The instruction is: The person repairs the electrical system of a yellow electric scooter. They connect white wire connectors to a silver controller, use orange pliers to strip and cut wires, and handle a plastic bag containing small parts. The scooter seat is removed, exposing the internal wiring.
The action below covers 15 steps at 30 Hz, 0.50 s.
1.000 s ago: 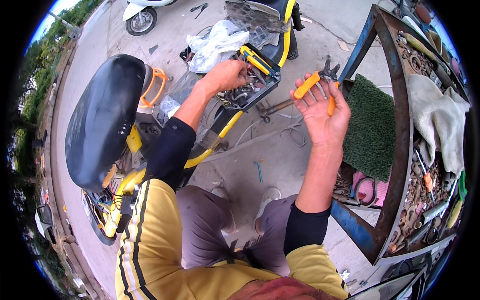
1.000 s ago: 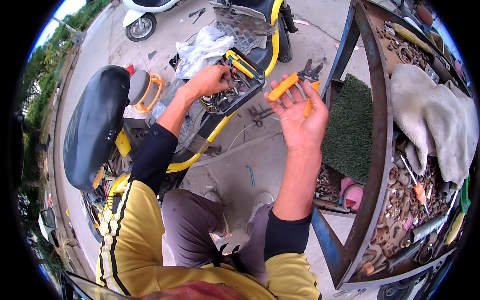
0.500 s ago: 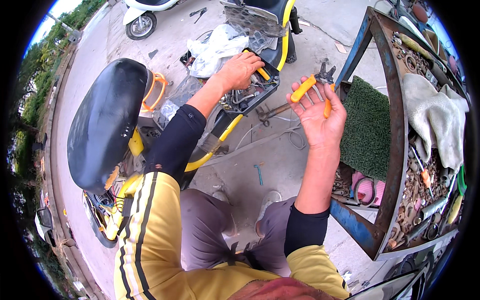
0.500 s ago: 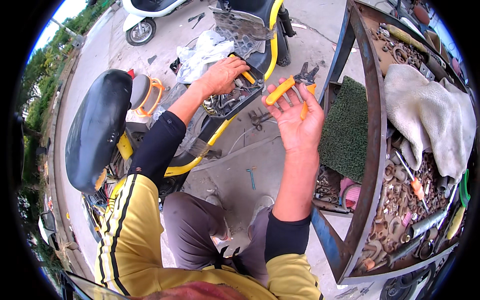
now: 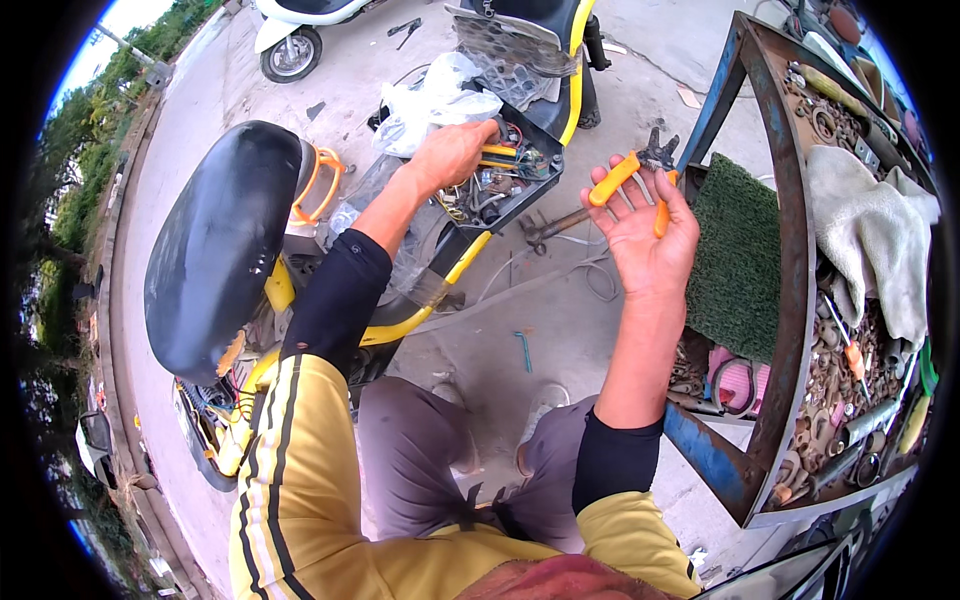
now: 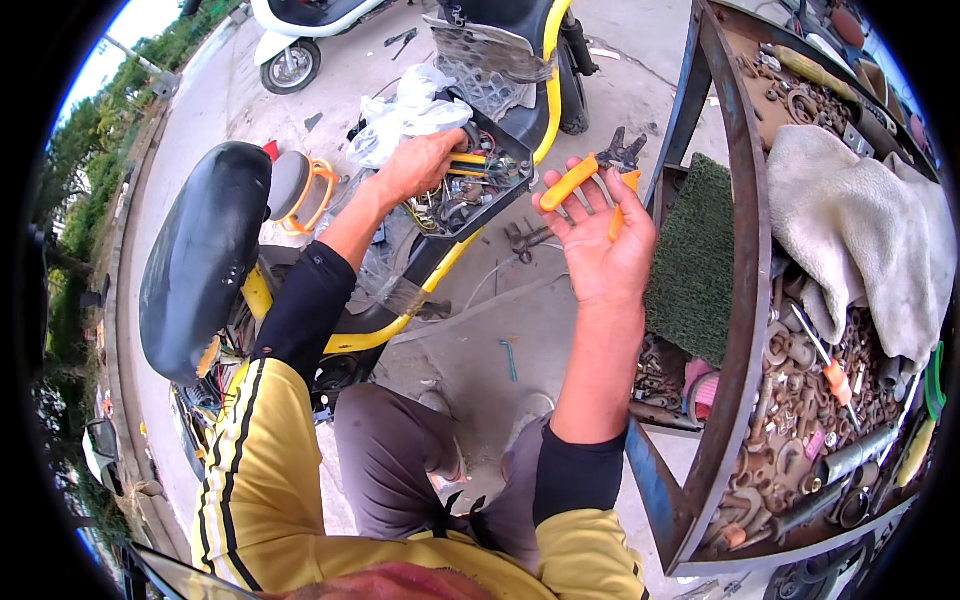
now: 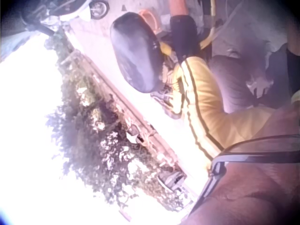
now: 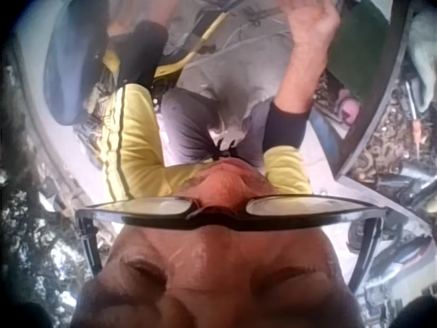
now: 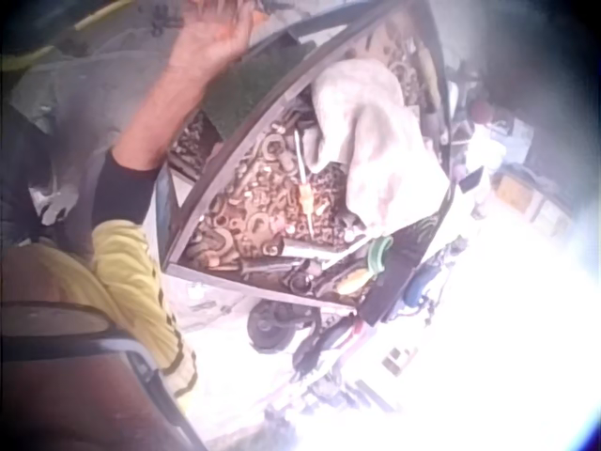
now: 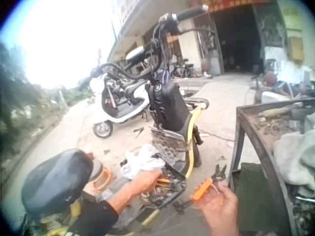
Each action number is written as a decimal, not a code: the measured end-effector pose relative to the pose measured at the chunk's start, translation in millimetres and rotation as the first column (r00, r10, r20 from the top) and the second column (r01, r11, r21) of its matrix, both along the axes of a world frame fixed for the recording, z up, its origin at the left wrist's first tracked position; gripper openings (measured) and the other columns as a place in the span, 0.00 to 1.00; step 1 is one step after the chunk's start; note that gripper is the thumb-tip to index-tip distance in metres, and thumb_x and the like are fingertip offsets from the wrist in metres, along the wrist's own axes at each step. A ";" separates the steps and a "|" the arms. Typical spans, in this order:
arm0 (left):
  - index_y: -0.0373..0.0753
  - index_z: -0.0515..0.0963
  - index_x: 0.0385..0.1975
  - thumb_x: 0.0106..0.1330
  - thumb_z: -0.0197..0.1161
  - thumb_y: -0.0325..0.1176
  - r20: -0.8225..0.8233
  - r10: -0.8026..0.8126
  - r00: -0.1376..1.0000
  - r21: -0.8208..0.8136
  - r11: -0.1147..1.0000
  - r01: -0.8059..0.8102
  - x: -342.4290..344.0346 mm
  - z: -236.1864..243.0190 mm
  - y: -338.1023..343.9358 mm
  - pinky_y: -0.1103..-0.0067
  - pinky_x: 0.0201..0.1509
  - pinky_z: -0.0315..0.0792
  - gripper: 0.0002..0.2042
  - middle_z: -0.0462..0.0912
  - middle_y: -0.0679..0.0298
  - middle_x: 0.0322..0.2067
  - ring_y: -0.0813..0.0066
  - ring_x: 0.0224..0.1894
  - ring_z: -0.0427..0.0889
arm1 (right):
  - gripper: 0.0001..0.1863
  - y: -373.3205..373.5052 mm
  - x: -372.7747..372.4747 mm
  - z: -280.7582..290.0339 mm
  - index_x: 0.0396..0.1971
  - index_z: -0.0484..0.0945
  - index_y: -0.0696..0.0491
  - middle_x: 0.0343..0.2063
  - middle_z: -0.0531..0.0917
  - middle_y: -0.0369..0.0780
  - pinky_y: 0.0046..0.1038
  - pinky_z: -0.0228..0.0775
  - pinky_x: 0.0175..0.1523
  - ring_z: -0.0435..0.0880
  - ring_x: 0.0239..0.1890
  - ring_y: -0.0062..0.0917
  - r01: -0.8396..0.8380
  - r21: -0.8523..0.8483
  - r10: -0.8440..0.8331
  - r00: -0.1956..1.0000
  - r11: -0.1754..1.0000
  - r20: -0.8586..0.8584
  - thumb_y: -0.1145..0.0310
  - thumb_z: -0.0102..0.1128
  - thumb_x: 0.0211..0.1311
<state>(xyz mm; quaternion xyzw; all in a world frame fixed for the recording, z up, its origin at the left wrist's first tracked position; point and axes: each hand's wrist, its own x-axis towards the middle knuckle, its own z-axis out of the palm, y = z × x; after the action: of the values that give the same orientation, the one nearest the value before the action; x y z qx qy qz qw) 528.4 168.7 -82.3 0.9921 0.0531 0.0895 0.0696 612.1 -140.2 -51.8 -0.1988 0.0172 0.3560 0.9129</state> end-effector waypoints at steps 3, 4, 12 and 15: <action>0.41 0.79 0.43 0.65 0.60 0.27 0.074 -0.092 0.993 0.044 0.995 0.089 -2.8 -8.0 6.2 0.60 0.52 0.75 0.08 0.80 0.55 0.44 0.49 0.49 0.81 | 0.20 2.1 -3.7 4.4 0.55 0.74 0.61 0.53 0.78 0.51 0.57 0.79 0.57 0.81 0.56 0.48 -0.031 0.023 0.032 0.999 0.999 -0.003 0.63 0.58 0.72; 0.41 0.81 0.42 0.65 0.62 0.28 0.090 -0.143 0.986 0.074 0.988 0.137 -3.2 -11.4 10.2 0.61 0.54 0.74 0.08 0.80 0.56 0.47 0.51 0.52 0.80 | 0.20 2.8 -4.4 5.4 0.55 0.74 0.61 0.53 0.78 0.51 0.57 0.79 0.57 0.81 0.56 0.48 -0.037 0.023 0.037 0.999 0.999 0.001 0.63 0.58 0.72; 0.44 0.86 0.42 0.60 0.69 0.33 0.068 -0.103 0.992 0.059 0.993 0.099 18.7 -24.3 -24.5 0.65 0.59 0.72 0.10 0.77 0.62 0.48 0.59 0.54 0.75 | 0.18 3.4 -4.3 4.1 0.52 0.76 0.60 0.52 0.79 0.49 0.56 0.79 0.57 0.82 0.55 0.47 -0.027 0.005 0.027 1.000 1.000 0.007 0.62 0.60 0.72; 0.43 0.86 0.40 0.62 0.67 0.32 0.074 -0.140 0.987 -0.034 0.989 0.142 19.4 -25.4 -19.5 0.65 0.59 0.72 0.08 0.78 0.62 0.48 0.59 0.53 0.75 | 0.18 7.6 -7.7 3.8 0.52 0.77 0.60 0.50 0.80 0.48 0.55 0.80 0.56 0.82 0.53 0.46 -0.007 -0.045 0.009 0.999 0.999 0.045 0.62 0.60 0.72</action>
<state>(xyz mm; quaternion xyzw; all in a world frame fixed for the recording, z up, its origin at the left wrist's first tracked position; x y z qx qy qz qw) 547.8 149.2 -107.7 0.9880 -0.0180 0.1186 0.0971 604.4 -132.6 -48.0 -0.2274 0.0036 0.3546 0.9069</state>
